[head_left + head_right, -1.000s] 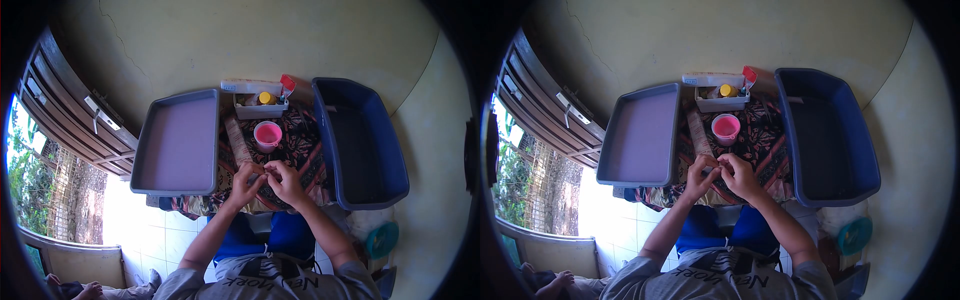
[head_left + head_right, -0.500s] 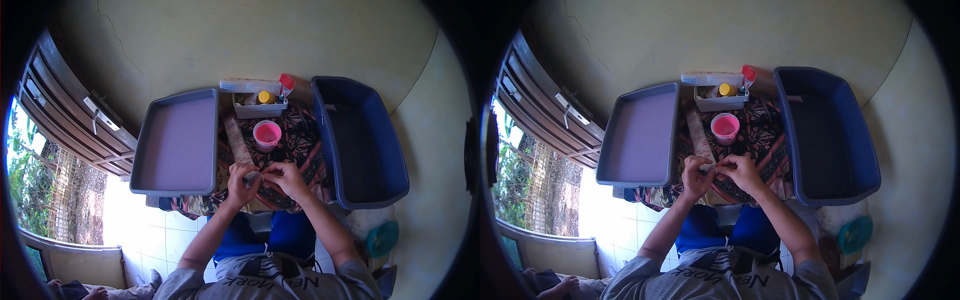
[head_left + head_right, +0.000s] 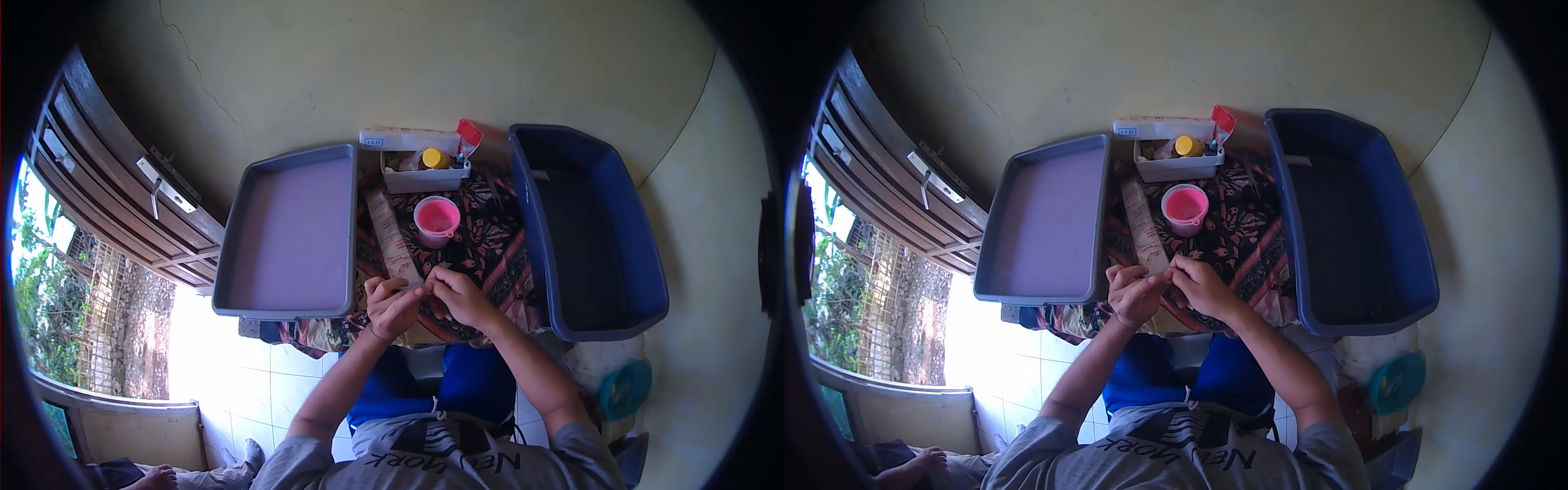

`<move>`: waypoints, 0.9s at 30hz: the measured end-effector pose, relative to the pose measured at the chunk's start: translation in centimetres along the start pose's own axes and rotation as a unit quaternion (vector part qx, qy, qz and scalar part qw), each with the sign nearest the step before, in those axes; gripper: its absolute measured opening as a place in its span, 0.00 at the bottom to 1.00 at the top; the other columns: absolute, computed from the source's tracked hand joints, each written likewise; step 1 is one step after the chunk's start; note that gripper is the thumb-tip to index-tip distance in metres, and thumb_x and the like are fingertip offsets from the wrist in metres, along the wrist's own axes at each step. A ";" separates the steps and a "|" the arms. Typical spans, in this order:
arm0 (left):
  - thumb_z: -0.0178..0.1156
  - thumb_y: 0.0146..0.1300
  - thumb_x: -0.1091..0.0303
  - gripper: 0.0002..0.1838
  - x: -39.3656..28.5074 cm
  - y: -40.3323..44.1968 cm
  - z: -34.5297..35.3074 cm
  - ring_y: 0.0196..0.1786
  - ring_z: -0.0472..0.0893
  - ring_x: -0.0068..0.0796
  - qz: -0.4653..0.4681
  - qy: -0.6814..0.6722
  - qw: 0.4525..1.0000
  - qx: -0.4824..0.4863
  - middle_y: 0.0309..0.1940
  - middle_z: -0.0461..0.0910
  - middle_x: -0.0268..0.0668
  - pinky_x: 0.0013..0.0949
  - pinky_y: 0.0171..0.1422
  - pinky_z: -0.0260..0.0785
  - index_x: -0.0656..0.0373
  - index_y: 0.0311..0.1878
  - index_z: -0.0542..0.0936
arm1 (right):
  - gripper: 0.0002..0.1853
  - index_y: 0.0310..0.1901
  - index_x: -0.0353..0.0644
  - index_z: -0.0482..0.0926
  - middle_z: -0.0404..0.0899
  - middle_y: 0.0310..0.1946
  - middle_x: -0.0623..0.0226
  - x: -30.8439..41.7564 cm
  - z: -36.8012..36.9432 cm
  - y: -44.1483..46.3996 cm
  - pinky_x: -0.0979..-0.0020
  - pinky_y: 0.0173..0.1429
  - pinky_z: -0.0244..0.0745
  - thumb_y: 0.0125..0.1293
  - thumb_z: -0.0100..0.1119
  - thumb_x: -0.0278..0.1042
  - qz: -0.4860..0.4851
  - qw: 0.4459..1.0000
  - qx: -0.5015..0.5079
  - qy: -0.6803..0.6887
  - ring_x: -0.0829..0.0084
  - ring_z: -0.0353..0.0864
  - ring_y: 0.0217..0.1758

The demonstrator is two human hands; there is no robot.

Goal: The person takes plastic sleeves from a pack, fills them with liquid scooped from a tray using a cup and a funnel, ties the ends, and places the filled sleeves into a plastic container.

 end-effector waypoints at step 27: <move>0.68 0.56 0.78 0.19 2.2 0.9 3.8 0.44 0.82 0.35 -0.172 -0.339 0.908 0.177 0.35 0.80 0.38 0.47 0.59 0.71 0.60 0.45 0.68 | 0.10 0.31 0.40 0.70 0.70 0.17 0.76 1.3 -2.5 -1.2 0.83 0.21 0.62 0.71 0.51 0.32 -0.074 0.996 -0.010 -0.043 0.88 0.70 0.19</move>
Point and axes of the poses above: each hand's wrist, its own y-axis towards the middle knuckle, its own z-axis out of the palm, x = y × z, the point moved 7 cm from there along y, towards the middle knuckle
